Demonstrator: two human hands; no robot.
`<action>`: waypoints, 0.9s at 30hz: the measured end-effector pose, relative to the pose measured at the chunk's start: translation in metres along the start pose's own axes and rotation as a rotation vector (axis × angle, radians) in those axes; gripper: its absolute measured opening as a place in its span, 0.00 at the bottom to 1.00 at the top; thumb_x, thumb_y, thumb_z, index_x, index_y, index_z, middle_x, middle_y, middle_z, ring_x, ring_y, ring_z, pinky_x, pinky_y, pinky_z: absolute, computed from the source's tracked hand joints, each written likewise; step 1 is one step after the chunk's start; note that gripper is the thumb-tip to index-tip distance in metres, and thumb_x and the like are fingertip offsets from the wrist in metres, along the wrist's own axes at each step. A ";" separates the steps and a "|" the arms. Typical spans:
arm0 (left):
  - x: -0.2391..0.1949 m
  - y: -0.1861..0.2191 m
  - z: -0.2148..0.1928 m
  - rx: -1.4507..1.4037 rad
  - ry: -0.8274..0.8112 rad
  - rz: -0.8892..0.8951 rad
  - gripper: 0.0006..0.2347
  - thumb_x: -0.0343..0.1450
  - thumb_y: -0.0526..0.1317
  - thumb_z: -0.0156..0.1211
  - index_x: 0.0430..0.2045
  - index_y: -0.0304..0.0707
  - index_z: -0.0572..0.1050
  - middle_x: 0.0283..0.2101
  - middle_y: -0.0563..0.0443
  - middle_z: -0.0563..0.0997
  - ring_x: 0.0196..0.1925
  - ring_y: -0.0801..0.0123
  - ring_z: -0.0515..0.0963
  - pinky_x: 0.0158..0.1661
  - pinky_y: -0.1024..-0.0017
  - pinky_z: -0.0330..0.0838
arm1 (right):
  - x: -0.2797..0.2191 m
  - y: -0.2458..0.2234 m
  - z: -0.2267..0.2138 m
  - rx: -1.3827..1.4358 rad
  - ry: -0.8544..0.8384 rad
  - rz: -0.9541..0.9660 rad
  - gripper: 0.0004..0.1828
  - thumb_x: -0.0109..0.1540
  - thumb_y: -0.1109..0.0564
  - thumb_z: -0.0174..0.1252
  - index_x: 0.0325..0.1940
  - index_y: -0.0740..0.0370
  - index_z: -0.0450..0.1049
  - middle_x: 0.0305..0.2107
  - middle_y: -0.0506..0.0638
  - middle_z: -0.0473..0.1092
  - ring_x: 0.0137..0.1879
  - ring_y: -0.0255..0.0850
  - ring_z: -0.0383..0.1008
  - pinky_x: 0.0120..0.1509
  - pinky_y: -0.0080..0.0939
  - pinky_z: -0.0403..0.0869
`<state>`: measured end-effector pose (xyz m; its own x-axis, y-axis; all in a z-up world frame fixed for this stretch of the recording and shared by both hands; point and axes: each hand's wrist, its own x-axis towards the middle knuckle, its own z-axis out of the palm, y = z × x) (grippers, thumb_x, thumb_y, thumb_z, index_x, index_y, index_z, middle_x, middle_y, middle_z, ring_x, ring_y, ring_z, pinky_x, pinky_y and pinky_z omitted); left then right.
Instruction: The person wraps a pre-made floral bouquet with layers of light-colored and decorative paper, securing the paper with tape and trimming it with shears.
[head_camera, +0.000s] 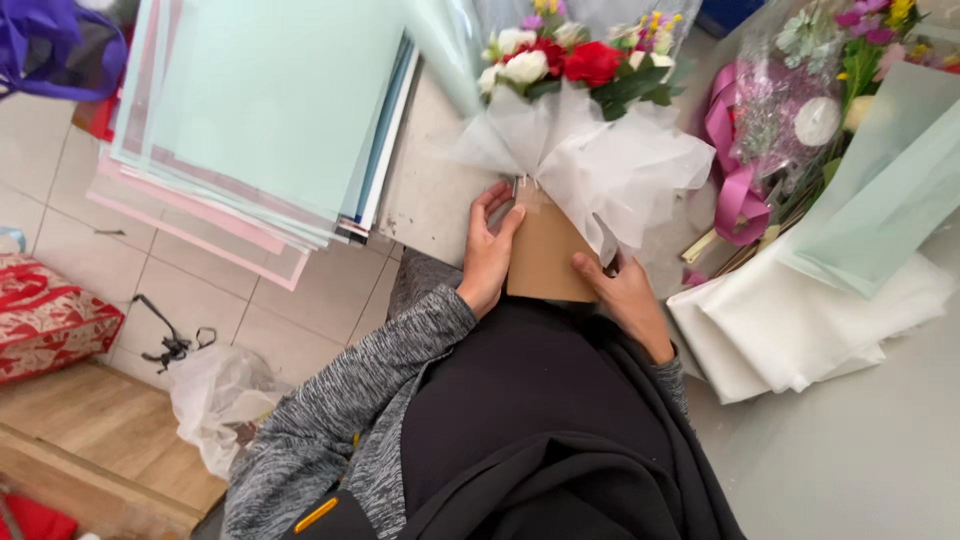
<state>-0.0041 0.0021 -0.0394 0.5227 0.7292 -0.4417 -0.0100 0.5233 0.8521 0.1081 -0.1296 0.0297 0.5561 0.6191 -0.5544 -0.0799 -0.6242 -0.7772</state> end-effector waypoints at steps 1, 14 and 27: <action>-0.001 0.001 0.000 -0.028 -0.004 -0.035 0.23 0.69 0.40 0.56 0.57 0.37 0.56 0.60 0.38 0.61 0.61 0.49 0.64 0.55 0.61 0.65 | -0.001 -0.008 0.001 0.119 0.007 0.044 0.39 0.55 0.38 0.59 0.59 0.69 0.59 0.48 0.63 0.65 0.53 0.48 0.67 0.50 0.50 0.71; -0.012 0.086 0.008 -0.100 -0.186 -0.009 0.31 0.68 0.45 0.58 0.64 0.43 0.49 0.65 0.40 0.53 0.66 0.51 0.56 0.59 0.57 0.57 | 0.011 -0.006 0.020 0.542 0.117 -0.093 0.31 0.52 0.57 0.65 0.56 0.68 0.65 0.45 0.58 0.70 0.47 0.46 0.72 0.45 0.48 0.76; -0.001 0.086 -0.006 -0.188 -0.254 0.131 0.24 0.62 0.42 0.62 0.50 0.33 0.64 0.54 0.44 0.71 0.55 0.61 0.72 0.53 0.66 0.69 | 0.066 0.132 0.004 -0.557 0.090 -0.454 0.22 0.62 0.51 0.45 0.60 0.35 0.64 0.21 0.48 0.72 0.29 0.36 0.72 0.48 0.31 0.68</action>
<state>-0.0109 0.0488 0.0328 0.7022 0.6745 -0.2278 -0.2356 0.5221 0.8197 0.1309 -0.1694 -0.1109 0.5022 0.8484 -0.1677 0.5951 -0.4797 -0.6448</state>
